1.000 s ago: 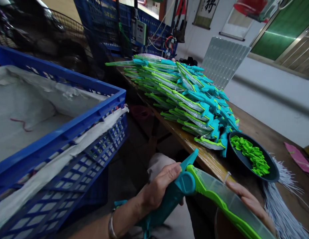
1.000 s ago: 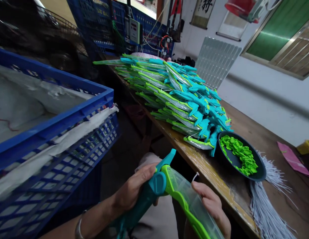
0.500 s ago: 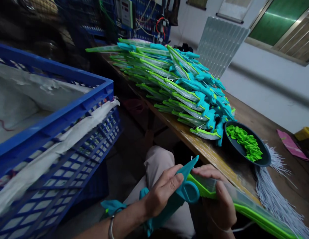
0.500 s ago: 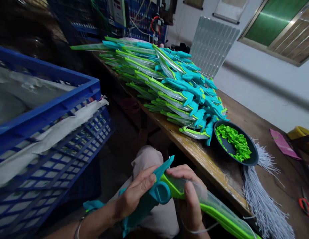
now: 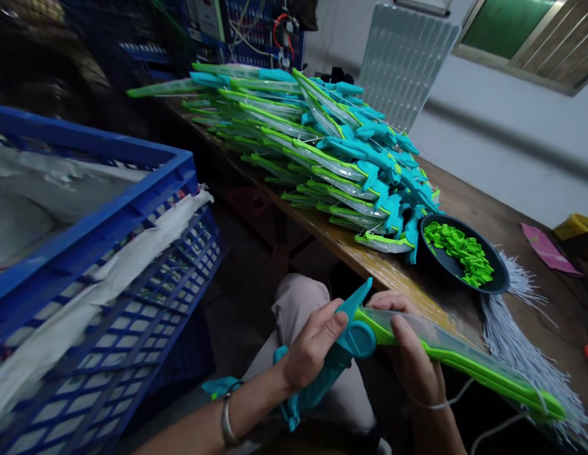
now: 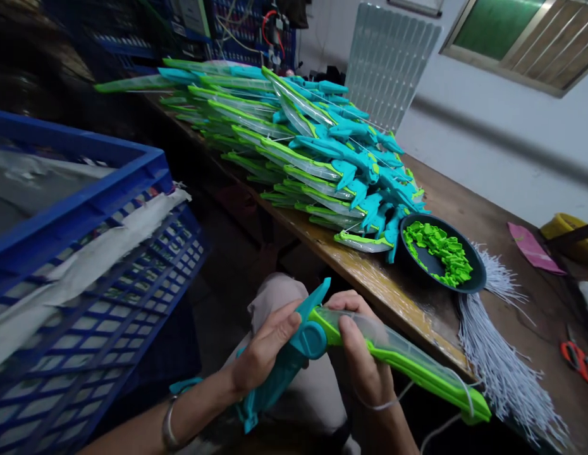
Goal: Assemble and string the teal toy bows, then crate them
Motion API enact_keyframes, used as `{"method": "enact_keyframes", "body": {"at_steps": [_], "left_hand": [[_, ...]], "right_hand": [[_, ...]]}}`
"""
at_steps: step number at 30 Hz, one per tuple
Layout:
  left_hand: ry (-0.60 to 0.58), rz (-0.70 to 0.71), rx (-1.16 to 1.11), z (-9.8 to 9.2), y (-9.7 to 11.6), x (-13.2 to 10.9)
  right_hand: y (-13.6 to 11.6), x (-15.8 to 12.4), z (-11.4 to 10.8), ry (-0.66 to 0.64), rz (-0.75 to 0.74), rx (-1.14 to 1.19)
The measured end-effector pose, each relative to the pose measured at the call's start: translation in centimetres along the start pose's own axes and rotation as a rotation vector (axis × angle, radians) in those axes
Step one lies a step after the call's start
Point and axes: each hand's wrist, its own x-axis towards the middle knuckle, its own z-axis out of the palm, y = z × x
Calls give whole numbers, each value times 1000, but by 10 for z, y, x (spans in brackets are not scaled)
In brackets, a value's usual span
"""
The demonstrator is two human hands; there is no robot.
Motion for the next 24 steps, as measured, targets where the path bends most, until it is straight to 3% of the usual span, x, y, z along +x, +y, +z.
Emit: {"method": "enact_keyframes", "body": {"at_steps": [4,11,16,20,24], "left_hand": [[58,-44,28,-3,3,20],[144,-71,27,-13,1,33],[156,-83,32,-19,-4,34],[184,-106,33,-21,-6,38],[179,-160,32,-21,-12,43]], "right_hand": [[18,-8,-15,36,145,-87],[54,-32,-65,341,249,-257],[49,-39,-107,563,198,-168],[28,-49,-123,604,155,-188],[14,-58,-113,412,-21,-274]]}}
